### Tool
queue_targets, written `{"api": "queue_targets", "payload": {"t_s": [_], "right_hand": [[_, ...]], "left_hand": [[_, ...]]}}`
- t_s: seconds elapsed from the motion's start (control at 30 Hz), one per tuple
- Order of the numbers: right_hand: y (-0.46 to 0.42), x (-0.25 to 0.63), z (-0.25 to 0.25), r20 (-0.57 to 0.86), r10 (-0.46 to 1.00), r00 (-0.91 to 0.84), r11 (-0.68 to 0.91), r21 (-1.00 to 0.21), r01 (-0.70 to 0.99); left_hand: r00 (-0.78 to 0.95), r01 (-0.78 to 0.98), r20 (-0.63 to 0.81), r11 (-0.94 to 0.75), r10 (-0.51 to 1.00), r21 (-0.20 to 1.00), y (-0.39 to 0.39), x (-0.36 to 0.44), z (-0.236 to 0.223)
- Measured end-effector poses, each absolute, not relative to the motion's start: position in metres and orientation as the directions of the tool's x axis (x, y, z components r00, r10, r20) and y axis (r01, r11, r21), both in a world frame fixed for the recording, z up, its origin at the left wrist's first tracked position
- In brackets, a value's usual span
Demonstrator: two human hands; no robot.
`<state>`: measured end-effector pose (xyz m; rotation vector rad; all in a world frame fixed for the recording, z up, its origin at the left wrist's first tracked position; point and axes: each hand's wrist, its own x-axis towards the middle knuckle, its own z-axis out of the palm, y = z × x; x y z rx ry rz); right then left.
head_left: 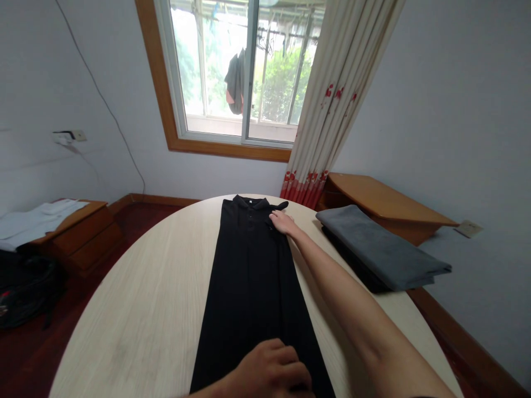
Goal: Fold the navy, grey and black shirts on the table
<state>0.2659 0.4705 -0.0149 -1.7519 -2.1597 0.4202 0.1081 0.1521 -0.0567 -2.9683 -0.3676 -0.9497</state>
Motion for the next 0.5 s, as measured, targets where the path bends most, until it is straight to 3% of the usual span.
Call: {"api": "queue_targets", "payload": {"t_s": [0.23,0.5], "right_hand": [[0.468,0.241,-0.034,-0.014,0.959,-0.285,0.26,-0.368,0.893],[0.494,0.248,-0.048,-0.008,0.968,-0.25,0.24,-0.25,0.938]], "left_hand": [[0.842,0.299,0.422,-0.942,0.336,0.153,0.151,0.112,-0.077],[0.925,0.218,0.28,-0.962,0.258,0.166,0.159,0.117,-0.12]]}}
